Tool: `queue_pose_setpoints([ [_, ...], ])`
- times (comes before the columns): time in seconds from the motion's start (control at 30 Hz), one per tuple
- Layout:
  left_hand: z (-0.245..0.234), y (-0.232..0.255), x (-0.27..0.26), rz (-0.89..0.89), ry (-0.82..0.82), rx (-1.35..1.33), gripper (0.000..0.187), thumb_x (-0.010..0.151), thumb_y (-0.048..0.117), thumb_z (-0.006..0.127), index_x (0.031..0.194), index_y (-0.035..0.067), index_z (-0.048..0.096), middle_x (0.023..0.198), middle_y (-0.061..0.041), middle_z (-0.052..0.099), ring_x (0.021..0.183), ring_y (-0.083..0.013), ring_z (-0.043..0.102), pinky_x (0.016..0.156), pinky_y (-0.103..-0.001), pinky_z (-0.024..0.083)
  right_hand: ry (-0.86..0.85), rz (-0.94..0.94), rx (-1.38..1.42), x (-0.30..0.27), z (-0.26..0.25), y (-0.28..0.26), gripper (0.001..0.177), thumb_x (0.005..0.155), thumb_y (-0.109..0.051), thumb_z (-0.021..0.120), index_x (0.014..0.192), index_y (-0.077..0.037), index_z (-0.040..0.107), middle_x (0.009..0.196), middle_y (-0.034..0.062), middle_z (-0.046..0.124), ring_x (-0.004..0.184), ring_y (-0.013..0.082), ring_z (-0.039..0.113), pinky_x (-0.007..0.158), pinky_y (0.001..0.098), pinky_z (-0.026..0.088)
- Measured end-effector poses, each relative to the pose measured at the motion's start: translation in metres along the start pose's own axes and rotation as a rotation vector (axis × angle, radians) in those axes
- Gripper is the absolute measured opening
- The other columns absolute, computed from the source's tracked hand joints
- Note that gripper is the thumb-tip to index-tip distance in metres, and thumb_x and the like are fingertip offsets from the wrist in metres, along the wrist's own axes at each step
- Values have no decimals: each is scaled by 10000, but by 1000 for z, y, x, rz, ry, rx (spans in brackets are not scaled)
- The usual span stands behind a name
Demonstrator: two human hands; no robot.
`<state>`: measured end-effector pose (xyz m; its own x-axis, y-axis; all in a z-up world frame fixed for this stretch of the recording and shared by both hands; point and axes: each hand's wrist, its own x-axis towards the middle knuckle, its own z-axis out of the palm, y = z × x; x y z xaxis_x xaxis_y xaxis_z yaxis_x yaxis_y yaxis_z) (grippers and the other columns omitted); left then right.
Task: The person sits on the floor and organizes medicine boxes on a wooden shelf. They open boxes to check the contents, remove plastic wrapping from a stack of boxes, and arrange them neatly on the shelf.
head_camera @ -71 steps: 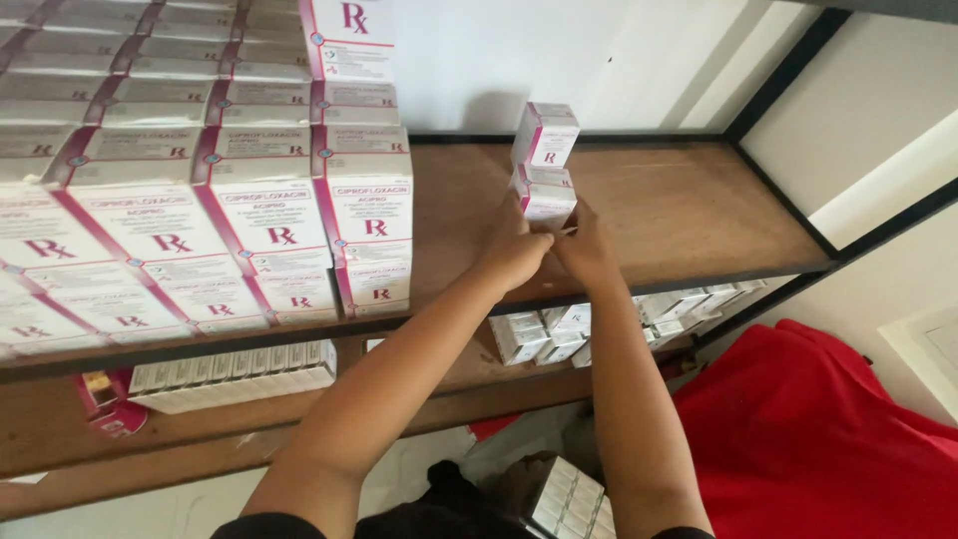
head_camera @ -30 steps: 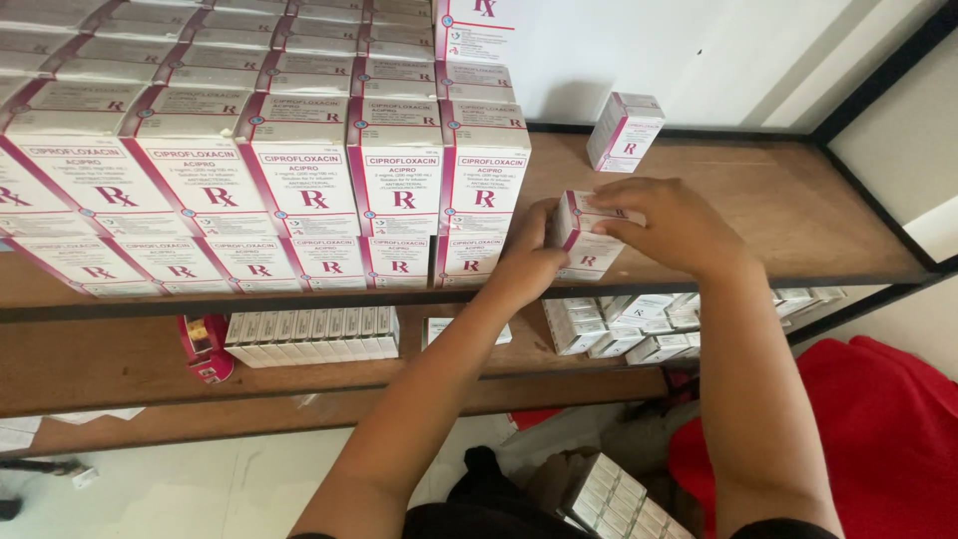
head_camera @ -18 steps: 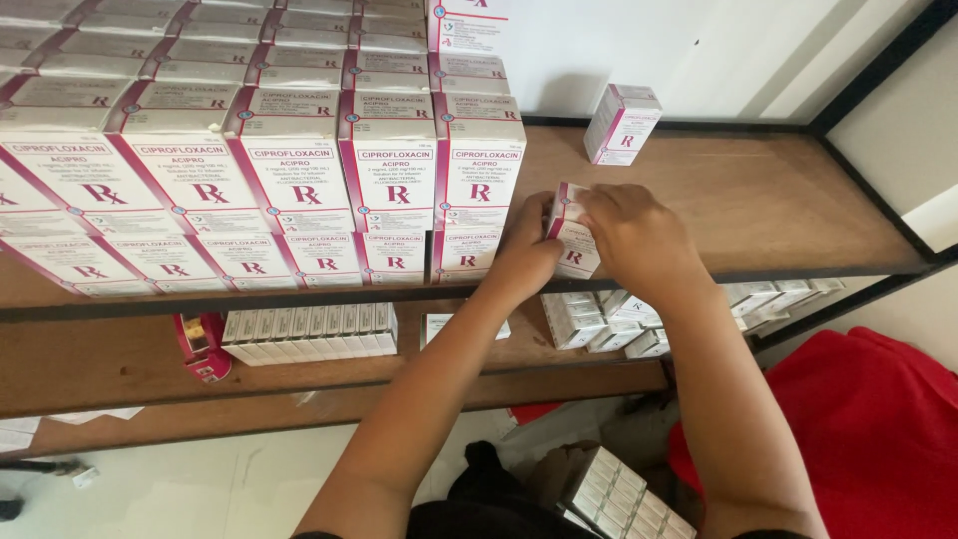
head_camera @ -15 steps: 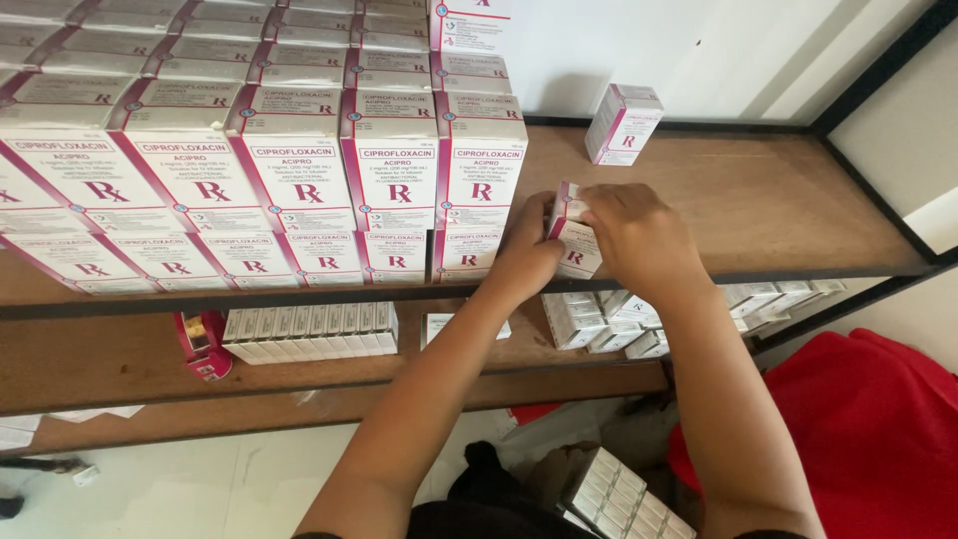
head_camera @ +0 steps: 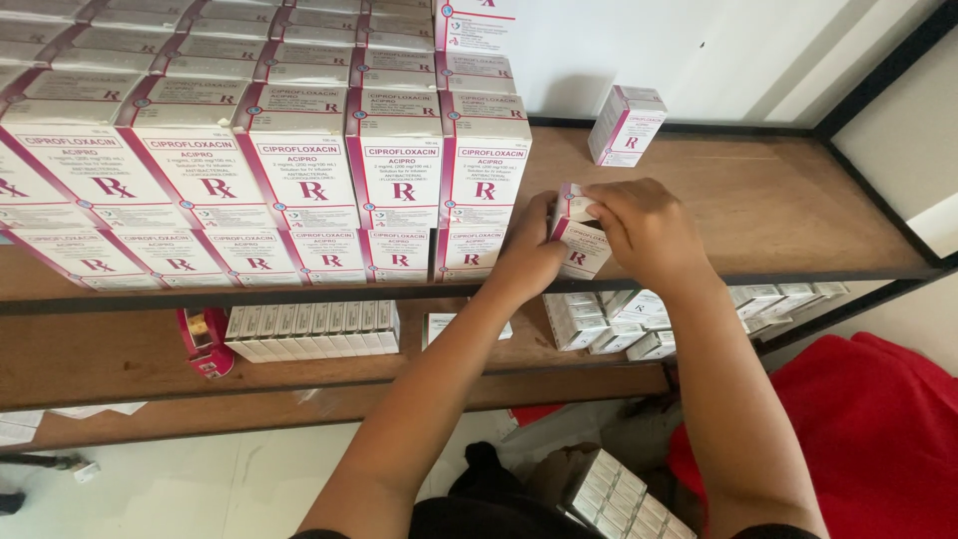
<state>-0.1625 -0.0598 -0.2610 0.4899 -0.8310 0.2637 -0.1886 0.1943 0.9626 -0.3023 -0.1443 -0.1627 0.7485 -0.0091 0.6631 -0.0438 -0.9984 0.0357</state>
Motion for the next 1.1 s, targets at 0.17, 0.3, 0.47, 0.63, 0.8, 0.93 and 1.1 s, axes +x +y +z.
queue_pose_setpoints([
  [0.17,-1,15,-10,-4,4,43,665,834,4,581,1467,38,379,1370,-234,580,1322,-353,568,1111,-431,435,55,145,115,1,10,26,142,1044,-60,625,1168,-46,692,1037,143,749,870,255,710,746,384,568],
  [0.3,-4,21,-21,191,48,138,886,745,-50,625,1544,30,250,1472,-270,467,1391,-382,475,1177,-455,363,236,517,474,18,22,23,144,1033,-47,621,1164,-30,563,940,110,717,688,98,664,523,265,504],
  [0.47,-10,24,-37,538,-7,263,906,767,-19,705,1576,122,322,1650,-300,218,1533,-477,270,1257,-519,247,406,565,458,8,51,36,200,996,-1,710,1049,-10,518,918,94,647,641,82,546,525,251,413],
  [0.63,-2,-5,-31,688,-66,214,735,775,-5,682,1455,198,494,1692,-315,127,1590,-537,217,1269,-494,318,301,560,323,-1,57,45,124,957,-60,741,1028,-11,652,984,120,677,685,117,578,575,279,457],
  [0.8,-4,5,-32,623,-31,253,667,724,-7,698,1353,129,522,1652,-340,173,1553,-558,218,1253,-533,296,1,687,371,-3,47,38,321,920,-248,762,1165,-41,741,1103,153,727,779,183,665,674,321,534],
  [0.93,-5,11,-33,618,-60,220,649,740,14,681,1349,131,490,1663,-333,197,1542,-531,298,1215,-497,369,-83,725,351,4,29,24,429,893,-283,787,1233,-32,713,1156,182,710,836,219,687,698,333,550],
  [1.1,-3,8,-31,622,-47,253,646,737,-27,688,1343,118,518,1653,-320,145,1548,-566,217,1230,-526,335,-143,714,337,6,23,23,478,879,-235,760,1292,-18,658,1197,209,700,885,252,704,731,351,562],
])
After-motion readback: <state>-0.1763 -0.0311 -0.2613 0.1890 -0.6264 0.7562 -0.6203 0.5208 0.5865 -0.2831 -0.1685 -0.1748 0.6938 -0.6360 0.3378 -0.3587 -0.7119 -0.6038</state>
